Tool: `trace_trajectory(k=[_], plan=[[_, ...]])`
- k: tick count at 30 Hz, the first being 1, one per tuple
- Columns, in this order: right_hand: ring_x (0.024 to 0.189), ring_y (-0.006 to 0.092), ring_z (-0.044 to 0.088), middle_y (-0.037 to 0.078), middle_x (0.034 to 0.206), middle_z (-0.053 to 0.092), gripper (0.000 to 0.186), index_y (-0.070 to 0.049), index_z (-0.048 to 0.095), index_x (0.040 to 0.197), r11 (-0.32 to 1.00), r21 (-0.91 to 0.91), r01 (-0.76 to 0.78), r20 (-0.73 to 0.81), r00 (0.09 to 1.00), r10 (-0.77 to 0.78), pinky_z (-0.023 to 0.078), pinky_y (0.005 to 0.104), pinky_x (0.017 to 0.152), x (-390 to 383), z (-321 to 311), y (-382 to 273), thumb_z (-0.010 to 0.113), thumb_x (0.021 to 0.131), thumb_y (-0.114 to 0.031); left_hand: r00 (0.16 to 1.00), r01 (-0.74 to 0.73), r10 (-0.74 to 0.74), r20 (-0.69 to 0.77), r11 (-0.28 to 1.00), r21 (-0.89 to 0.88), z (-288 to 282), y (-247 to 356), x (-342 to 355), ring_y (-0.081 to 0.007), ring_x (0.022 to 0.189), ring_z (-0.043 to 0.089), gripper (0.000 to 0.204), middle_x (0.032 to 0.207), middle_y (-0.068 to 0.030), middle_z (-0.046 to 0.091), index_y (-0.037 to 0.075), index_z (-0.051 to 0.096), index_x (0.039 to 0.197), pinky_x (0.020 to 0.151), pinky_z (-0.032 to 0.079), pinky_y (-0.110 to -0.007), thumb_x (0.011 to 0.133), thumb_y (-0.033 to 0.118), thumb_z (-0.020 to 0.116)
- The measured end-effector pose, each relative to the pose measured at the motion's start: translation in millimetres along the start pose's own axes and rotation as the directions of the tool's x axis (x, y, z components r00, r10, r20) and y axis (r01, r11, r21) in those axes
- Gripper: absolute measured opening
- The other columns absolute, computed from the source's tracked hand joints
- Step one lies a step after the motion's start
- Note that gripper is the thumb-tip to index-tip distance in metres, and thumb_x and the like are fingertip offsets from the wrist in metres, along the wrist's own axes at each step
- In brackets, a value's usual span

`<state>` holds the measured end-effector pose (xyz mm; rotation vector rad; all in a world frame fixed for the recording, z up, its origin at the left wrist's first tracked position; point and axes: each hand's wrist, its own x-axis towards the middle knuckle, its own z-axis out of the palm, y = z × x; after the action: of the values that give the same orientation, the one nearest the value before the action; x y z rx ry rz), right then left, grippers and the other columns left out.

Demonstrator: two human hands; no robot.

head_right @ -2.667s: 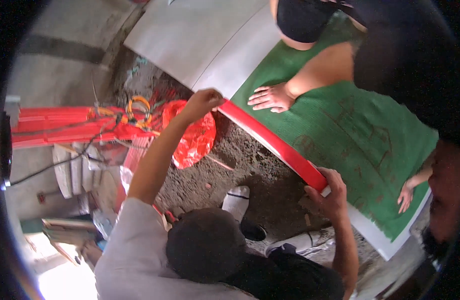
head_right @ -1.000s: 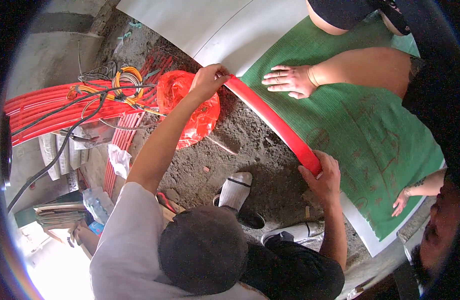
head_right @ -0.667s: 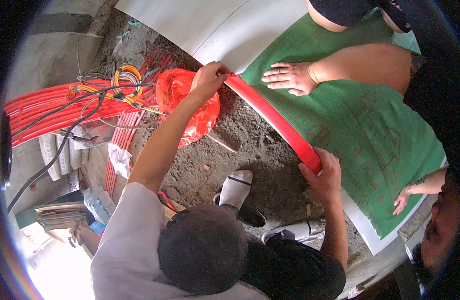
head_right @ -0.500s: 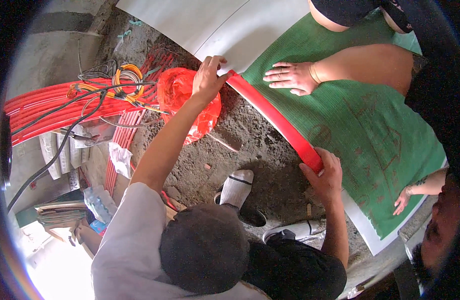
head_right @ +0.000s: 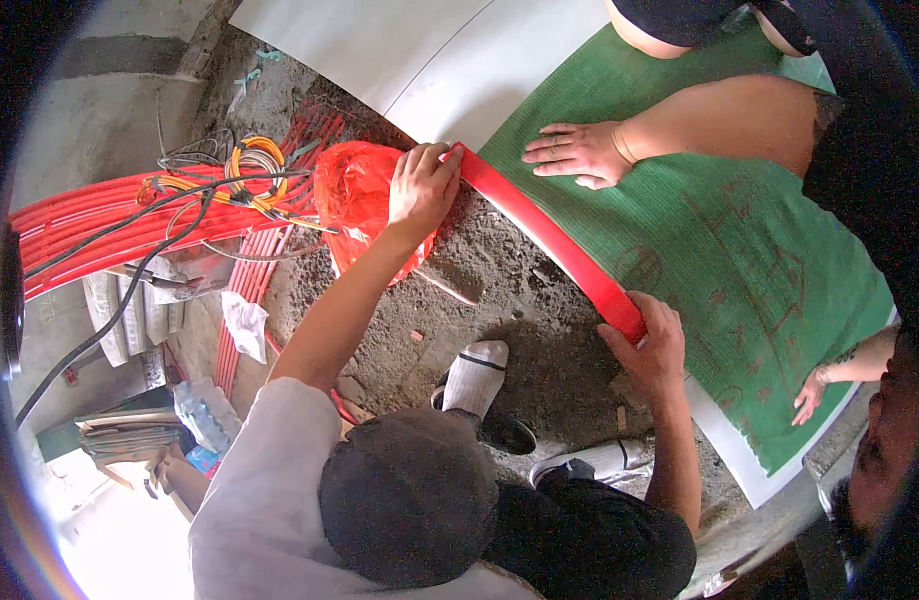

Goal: Applying and taping down a green protective film over newly installed floor tiles.

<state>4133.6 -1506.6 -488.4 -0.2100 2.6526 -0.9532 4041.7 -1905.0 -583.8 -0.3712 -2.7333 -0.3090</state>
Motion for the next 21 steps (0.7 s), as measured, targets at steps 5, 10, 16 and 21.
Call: trace_trajectory(k=[5, 10, 16, 21], plan=[[0.107, 0.038, 0.064, 0.015, 0.114, 0.07, 0.054, -0.006, 0.067, 0.123, 1.0, -0.003, 0.021, -0.001, 1.0, -0.021, 0.05, 0.0458, 0.096, 2, -2, 1, 0.087, 0.078, -0.028, 0.977, 0.011, -0.032, 0.212, 0.995, 0.098, -7, 20, -9, -0.0307, 0.152, 0.033, 0.064, 0.162, -0.0169, 0.038, 0.003, 0.046, 0.152, 0.125, 0.027, -0.048, 0.1, 0.039, 0.06], [0.107, 0.0378, 0.063, 0.016, 0.114, 0.07, 0.055, -0.006, 0.067, 0.123, 1.0, -0.01, 0.011, 0.004, 1.0, -0.011, 0.05, 0.0461, 0.096, 5, 0, 0, 0.087, 0.077, -0.029, 0.901, -0.081, 0.122, 0.416, 0.99, -0.113, -2, 36, -12, -0.0339, 0.16, 0.016, 0.085, 0.171, -0.0186, 0.023, 0.0, 0.027, 0.162, 0.131, 0.013, -0.048, 0.105, 0.061, 0.04], [0.107, 0.038, 0.063, 0.016, 0.115, 0.07, 0.055, -0.006, 0.067, 0.123, 1.0, -0.012, 0.011, 0.012, 1.0, -0.011, 0.049, 0.0461, 0.096, 5, 1, 2, 0.087, 0.077, -0.03, 0.882, -0.099, 0.095, 0.461, 0.995, -0.015, 2, 38, -15, -0.0313, 0.161, 0.011, 0.091, 0.173, -0.0167, 0.018, 0.0, 0.022, 0.164, 0.132, 0.01, -0.045, 0.103, 0.068, 0.032], [0.107, 0.0383, 0.063, 0.016, 0.115, 0.07, 0.054, -0.006, 0.067, 0.123, 1.0, -0.005, -0.013, 0.01, 1.0, 0.013, 0.048, 0.0462, 0.098, 2, -2, -3, 0.086, 0.078, -0.029, 0.905, -0.068, 0.024, 0.425, 0.994, 0.087, -2, 6, -10, -0.0334, 0.16, 0.017, 0.099, 0.17, -0.022, 0.024, -0.004, 0.026, 0.161, 0.131, 0.013, -0.045, 0.096, 0.065, 0.054]])
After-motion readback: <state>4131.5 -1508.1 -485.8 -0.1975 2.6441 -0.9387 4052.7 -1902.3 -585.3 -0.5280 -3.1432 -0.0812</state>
